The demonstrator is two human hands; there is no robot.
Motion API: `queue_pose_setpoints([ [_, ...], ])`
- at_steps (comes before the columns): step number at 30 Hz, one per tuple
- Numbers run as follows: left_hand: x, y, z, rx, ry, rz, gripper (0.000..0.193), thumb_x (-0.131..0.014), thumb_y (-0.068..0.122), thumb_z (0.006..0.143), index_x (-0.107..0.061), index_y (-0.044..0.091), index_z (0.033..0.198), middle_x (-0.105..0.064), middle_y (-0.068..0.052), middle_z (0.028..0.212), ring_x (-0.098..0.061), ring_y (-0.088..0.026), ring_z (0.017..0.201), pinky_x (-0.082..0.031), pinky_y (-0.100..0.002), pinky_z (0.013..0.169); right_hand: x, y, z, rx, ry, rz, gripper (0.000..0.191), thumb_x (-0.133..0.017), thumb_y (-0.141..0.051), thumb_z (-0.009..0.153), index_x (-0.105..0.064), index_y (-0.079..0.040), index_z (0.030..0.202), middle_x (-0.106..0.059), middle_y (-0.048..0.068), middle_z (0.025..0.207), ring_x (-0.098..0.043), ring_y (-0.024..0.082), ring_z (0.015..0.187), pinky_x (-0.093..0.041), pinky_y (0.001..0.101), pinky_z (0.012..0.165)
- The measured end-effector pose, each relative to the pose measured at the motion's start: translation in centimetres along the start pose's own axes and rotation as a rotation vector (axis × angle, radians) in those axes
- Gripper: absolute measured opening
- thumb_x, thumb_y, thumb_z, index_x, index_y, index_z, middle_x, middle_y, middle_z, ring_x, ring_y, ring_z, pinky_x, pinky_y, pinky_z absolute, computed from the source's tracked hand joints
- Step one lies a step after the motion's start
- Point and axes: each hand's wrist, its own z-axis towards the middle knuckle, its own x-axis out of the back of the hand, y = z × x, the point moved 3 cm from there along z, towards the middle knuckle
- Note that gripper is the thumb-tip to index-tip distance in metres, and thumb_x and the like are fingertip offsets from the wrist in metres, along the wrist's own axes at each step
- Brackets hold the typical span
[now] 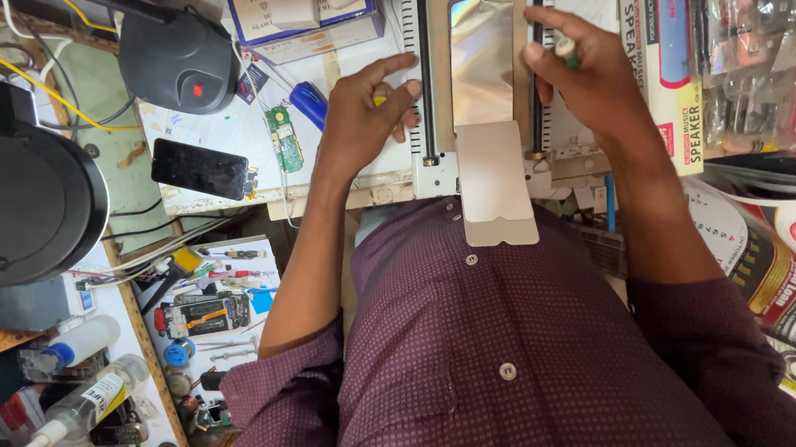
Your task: The person works at a phone repair bench with a heated separator platform holding a phone display. They adjust the display on the platform, wait while it heats, apply liquid from a small bottle near the display edge, work along the edge with a small tool, and later handle a small yellow round component and peel a layer from it.
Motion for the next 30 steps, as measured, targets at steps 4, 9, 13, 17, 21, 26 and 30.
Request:
queue_pose_setpoints([
  [4, 0.0, 0.4, 1.3, -0.038, 0.005, 0.03, 0.032, -0.076, 0.019, 0.094, -0.073, 0.0, 0.119, -0.07, -0.002, 0.07, -0.059, -0.005, 0.057, -0.049, -0.023, 0.053, 0.1, 0.8, 2.3, 0.084, 0.068, 0.034, 0.029, -0.068, -0.016, 0.109, -0.068, 0.0, 0.134, -0.065, -0.003, 0.086, -0.056, 0.002, 0.07, -0.046, 0.0217, 0.063],
  [9, 1.3, 0.9, 0.6, -0.1, -0.06, 0.156, 0.016, -0.079, 0.02, 0.094, -0.081, 0.005, 0.101, -0.075, -0.001, 0.081, -0.062, -0.005, 0.064, -0.051, -0.023, 0.057, 1.5, 0.2, 1.9, -0.01, 0.142, 0.095, 0.028, -0.062, -0.024, 0.113, -0.075, -0.001, 0.118, -0.059, 0.0, 0.071, -0.043, 0.004, 0.054, -0.03, 0.0231, 0.048],
  [13, 1.1, 1.2, -2.9, -0.143, -0.144, 0.329, 0.015, -0.081, 0.017, 0.088, -0.076, 0.005, 0.096, -0.076, -0.002, 0.084, -0.066, -0.009, 0.071, -0.054, -0.026, 0.065, 1.9, -1.2, -1.8, -0.086, -0.017, -0.009, 0.028, -0.06, -0.025, 0.109, -0.073, -0.004, 0.12, -0.068, -0.001, 0.076, -0.04, 0.003, 0.052, -0.029, 0.023, 0.046],
  [17, -0.9, 1.2, -6.8, -0.135, -0.206, 0.341, 0.013, -0.083, 0.013, 0.085, -0.075, 0.003, 0.087, -0.077, -0.005, 0.081, -0.069, -0.013, 0.074, -0.051, -0.03, 0.091, 2.3, -1.3, -5.1, -0.187, -0.203, 0.013, 0.034, -0.057, -0.028, 0.105, -0.069, -0.006, 0.128, -0.054, 0.0, 0.057, -0.061, 0.004, 0.063, -0.031, 0.0217, 0.041],
  [21, -2.6, 0.2, -8.3, 0.02, -0.361, 0.107, 0.016, -0.083, 0.013, 0.085, -0.071, 0.004, 0.084, -0.076, -0.006, 0.089, -0.07, -0.012, 0.087, -0.056, -0.029, 0.085, 2.4, 0.1, -7.7, -0.199, -0.329, 0.256, 0.032, -0.057, -0.028, 0.105, -0.069, -0.004, 0.121, -0.062, 0.01, 0.078, -0.06, 0.005, 0.056, -0.036, 0.022, 0.041],
  [26, -3.3, -0.5, -8.3, 0.013, -0.404, -0.109, 0.017, -0.084, 0.011, 0.084, -0.068, 0.005, 0.084, -0.078, -0.008, 0.105, -0.073, -0.015, 0.103, -0.058, -0.031, 0.093, 2.5, 2.6, -9.1, -0.226, -0.413, 0.476, 0.025, -0.057, -0.024, 0.106, -0.067, -0.001, 0.106, -0.074, 0.024, 0.11, -0.049, 0.008, 0.044, -0.043, 0.0246, 0.043],
  [30, -3.1, -0.2, -8.1, -0.043, -0.412, -0.157, 0.02, -0.085, 0.012, 0.084, -0.067, 0.005, 0.086, -0.076, -0.012, 0.113, -0.07, -0.019, 0.116, -0.055, -0.034, 0.099, 2.8, 3.6, -8.9, -0.123, -0.44, 0.575, 0.027, -0.053, -0.024, 0.11, -0.065, -0.003, 0.098, -0.076, 0.027, 0.118, -0.049, 0.006, 0.044, -0.046, 0.0239, 0.046],
])
